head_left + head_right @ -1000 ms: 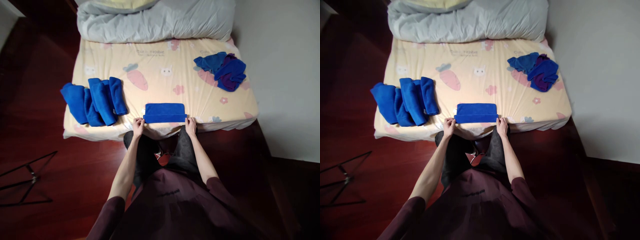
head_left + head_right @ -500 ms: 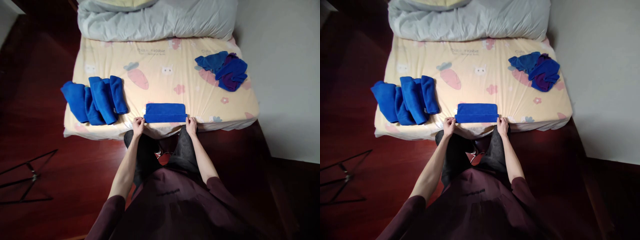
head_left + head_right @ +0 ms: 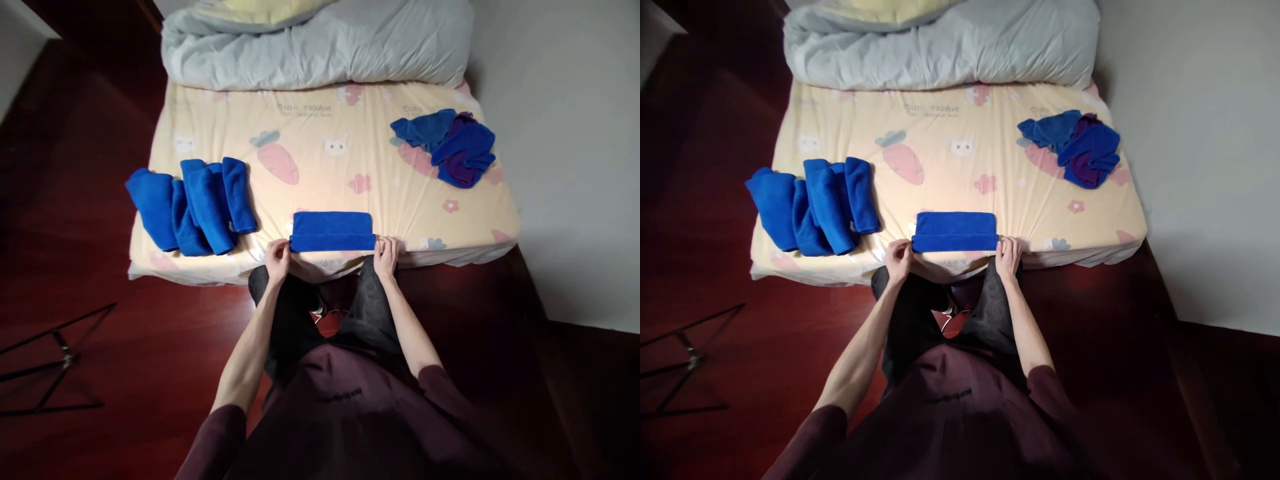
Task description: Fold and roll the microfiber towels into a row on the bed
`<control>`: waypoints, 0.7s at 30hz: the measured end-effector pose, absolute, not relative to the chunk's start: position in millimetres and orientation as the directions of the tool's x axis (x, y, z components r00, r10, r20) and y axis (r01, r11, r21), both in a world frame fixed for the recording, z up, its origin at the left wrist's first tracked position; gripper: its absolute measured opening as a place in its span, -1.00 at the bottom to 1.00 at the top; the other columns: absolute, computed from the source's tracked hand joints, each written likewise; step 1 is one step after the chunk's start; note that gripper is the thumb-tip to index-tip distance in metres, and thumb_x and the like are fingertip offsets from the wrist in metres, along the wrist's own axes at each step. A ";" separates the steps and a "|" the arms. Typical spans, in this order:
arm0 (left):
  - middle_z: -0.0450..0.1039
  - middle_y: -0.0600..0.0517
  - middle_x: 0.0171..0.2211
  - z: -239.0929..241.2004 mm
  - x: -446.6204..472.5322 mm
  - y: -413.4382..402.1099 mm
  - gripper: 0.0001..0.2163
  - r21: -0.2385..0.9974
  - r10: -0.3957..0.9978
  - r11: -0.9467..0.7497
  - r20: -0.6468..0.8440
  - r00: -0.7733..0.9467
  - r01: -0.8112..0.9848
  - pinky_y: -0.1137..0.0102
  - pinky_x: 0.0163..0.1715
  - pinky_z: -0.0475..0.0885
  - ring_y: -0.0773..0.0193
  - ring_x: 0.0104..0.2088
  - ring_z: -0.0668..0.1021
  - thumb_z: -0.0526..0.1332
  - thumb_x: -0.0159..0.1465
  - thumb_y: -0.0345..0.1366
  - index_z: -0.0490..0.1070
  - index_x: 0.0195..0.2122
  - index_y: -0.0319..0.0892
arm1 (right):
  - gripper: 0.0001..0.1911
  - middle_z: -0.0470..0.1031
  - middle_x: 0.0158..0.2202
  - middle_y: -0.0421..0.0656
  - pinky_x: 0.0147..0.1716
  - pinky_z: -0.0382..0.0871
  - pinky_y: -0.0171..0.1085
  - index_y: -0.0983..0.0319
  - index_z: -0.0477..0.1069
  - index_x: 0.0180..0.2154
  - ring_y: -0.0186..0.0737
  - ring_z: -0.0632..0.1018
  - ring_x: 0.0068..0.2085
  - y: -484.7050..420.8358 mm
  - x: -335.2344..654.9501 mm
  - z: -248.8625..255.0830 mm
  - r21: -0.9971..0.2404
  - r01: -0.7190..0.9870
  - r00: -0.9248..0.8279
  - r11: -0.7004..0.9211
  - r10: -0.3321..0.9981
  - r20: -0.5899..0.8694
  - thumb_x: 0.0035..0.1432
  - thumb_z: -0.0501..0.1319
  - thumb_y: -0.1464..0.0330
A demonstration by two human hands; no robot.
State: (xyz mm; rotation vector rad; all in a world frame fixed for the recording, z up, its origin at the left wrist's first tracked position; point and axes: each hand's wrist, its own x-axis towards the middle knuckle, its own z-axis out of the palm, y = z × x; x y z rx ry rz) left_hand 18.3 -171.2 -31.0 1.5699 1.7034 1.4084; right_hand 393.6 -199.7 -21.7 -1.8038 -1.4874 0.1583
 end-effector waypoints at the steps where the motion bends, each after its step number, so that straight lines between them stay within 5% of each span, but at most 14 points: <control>1: 0.63 -0.16 0.00 -26.9 20.4 -174.2 -0.76 0.828 0.898 -0.215 0.376 -0.229 0.518 0.05 0.21 0.56 0.03 0.07 0.64 0.23 0.48 -0.14 0.63 -0.04 -0.14 | -0.49 0.59 0.17 0.20 0.26 0.42 0.07 0.26 0.55 0.13 0.12 0.58 0.20 -202.9 392.0 -20.5 -0.580 0.814 0.251 0.036 0.879 0.406 0.58 -0.01 0.08; 4: 0.59 -0.17 0.24 -15.5 28.8 -179.1 -0.67 0.699 0.886 -0.397 0.462 0.048 0.595 -0.08 0.41 0.41 -0.02 0.35 0.53 0.13 0.53 -0.22 0.59 0.20 -0.09 | -0.51 0.51 0.36 0.14 0.38 0.35 0.12 0.21 0.49 0.32 0.12 0.50 0.38 -209.0 385.9 -17.5 -0.452 0.871 0.020 0.190 0.908 0.419 0.57 0.07 0.16; 9: 0.25 -0.12 0.53 -8.2 47.7 -171.6 -0.44 0.556 0.809 -0.578 0.299 0.506 0.597 -0.18 0.57 0.11 -0.03 0.60 0.18 0.05 0.49 -0.34 0.33 0.50 -0.10 | -0.45 0.35 0.50 0.05 0.57 0.08 0.23 0.20 0.37 0.46 0.07 0.31 0.55 -205.8 376.2 -12.4 -0.356 0.877 -0.200 0.324 0.918 0.343 0.56 0.09 0.23; 14: 0.08 -0.09 0.60 -8.1 70.0 -165.0 -0.37 0.490 0.770 -0.608 0.171 0.615 0.624 -0.15 0.62 -0.06 -0.03 0.64 0.04 0.05 0.46 -0.34 0.20 0.58 -0.15 | -0.39 0.21 0.57 0.02 0.62 -0.06 0.26 0.20 0.23 0.54 0.04 0.19 0.61 -200.4 374.2 -9.1 -0.367 0.874 -0.238 0.319 0.939 0.249 0.57 0.07 0.27; 21: 0.04 -0.08 0.61 -7.2 83.3 -156.3 -0.36 0.435 0.788 -0.574 0.066 0.612 0.693 -0.12 0.61 -0.06 -0.05 0.63 0.05 0.07 0.46 -0.34 0.20 0.58 -0.14 | -0.36 0.16 0.59 0.02 0.61 -0.02 0.23 0.22 0.22 0.54 0.05 0.16 0.61 -192.6 375.3 -14.6 -0.423 0.873 -0.170 0.242 0.965 0.200 0.54 0.11 0.25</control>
